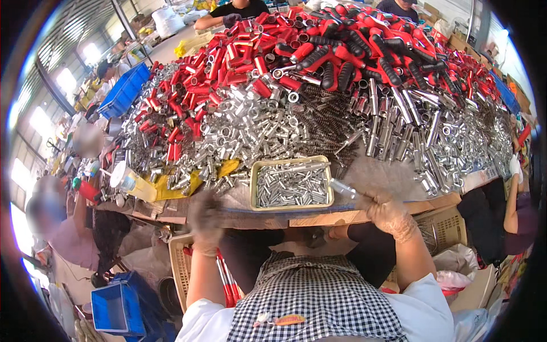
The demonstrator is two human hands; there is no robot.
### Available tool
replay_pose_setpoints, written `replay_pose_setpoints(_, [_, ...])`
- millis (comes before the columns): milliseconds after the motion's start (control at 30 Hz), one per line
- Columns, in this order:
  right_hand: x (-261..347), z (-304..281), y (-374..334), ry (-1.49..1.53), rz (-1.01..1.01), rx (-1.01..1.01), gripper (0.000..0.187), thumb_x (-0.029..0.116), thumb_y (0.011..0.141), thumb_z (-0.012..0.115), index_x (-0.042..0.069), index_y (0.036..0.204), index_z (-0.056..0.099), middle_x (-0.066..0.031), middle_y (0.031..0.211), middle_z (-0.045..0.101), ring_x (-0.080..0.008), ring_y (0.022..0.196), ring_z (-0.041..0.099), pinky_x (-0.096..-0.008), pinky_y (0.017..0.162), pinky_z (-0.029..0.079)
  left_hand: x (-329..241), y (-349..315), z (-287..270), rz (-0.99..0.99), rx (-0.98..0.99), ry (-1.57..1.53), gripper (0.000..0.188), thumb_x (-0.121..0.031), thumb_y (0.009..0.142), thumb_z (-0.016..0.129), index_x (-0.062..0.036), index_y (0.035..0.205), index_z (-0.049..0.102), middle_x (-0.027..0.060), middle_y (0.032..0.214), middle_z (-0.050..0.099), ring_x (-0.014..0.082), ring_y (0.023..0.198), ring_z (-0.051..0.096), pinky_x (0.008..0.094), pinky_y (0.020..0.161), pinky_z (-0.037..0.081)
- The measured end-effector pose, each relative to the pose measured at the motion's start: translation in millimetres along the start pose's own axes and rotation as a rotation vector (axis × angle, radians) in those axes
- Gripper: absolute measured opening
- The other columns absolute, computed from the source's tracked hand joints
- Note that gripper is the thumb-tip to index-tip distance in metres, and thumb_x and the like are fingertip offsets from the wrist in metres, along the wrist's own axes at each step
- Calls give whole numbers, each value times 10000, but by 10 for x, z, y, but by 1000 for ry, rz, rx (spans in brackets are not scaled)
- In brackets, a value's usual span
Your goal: Assembling mechanical components and red-handled tools on a workbench in a workshop.
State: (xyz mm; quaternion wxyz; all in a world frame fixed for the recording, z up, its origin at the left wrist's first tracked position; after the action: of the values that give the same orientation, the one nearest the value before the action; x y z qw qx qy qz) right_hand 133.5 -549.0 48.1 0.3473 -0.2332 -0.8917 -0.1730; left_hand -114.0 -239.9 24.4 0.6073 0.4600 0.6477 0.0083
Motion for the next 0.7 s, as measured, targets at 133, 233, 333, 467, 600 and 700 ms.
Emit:
replay_pose_setpoints(133, [312,115,-78,506,212,197,291,53,818,658,-14,1097,604,-114,856,684,-171,804,673,-284,690,530,-347,-38,967,-165,629,84,370,-102,805,730,5,1145,632,127,1006,652,212,873,639,304,721,509])
replay_pose_setpoints(233, [466,-29,-122,159,-76,144,309,61,792,683,-1,1085,607,-105,846,677,-160,788,665,-290,669,528,-506,-54,1256,-90,771,-37,374,-165,794,754,-15,1119,649,142,973,650,244,845,636,329,717,505])
replay_pose_setpoints(333, [323,-15,-153,261,12,288,315,74,753,710,22,1054,630,-106,861,676,-185,770,660,-314,670,523,-603,-72,1400,80,872,-36,380,-218,797,751,-36,1115,652,154,966,649,289,839,637,360,727,506])
replay_pose_setpoints(467, [290,-100,-212,146,36,268,317,107,749,711,18,1042,630,-129,883,678,-235,765,659,-338,687,517,-722,-13,1568,226,907,376,378,-267,785,731,-77,1105,666,141,939,669,317,841,653,391,728,534])
replay_pose_setpoints(600, [11,113,-191,258,63,244,378,157,751,712,-8,1073,605,-185,928,670,-297,834,661,-358,744,516,-911,-49,1942,191,1063,704,335,-296,841,640,-114,1122,652,113,916,689,282,762,682,387,680,565])
replay_pose_setpoints(700, [97,233,-206,176,131,330,531,168,738,739,-12,1196,538,-214,1020,655,-315,964,644,-369,843,507,-951,-179,2167,433,1128,820,339,-328,884,583,-104,1134,631,115,938,692,282,809,688,390,698,562])
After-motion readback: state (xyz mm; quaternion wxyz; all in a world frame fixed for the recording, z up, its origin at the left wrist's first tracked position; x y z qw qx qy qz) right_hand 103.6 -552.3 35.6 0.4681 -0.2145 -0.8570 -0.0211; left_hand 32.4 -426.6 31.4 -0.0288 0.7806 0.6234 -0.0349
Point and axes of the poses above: each hand's wrist, its own y-axis towards the middle knuckle, its own z-axis out of the palm, x = y × z, the point moved 5 cm from there along y, towards the middle knuckle
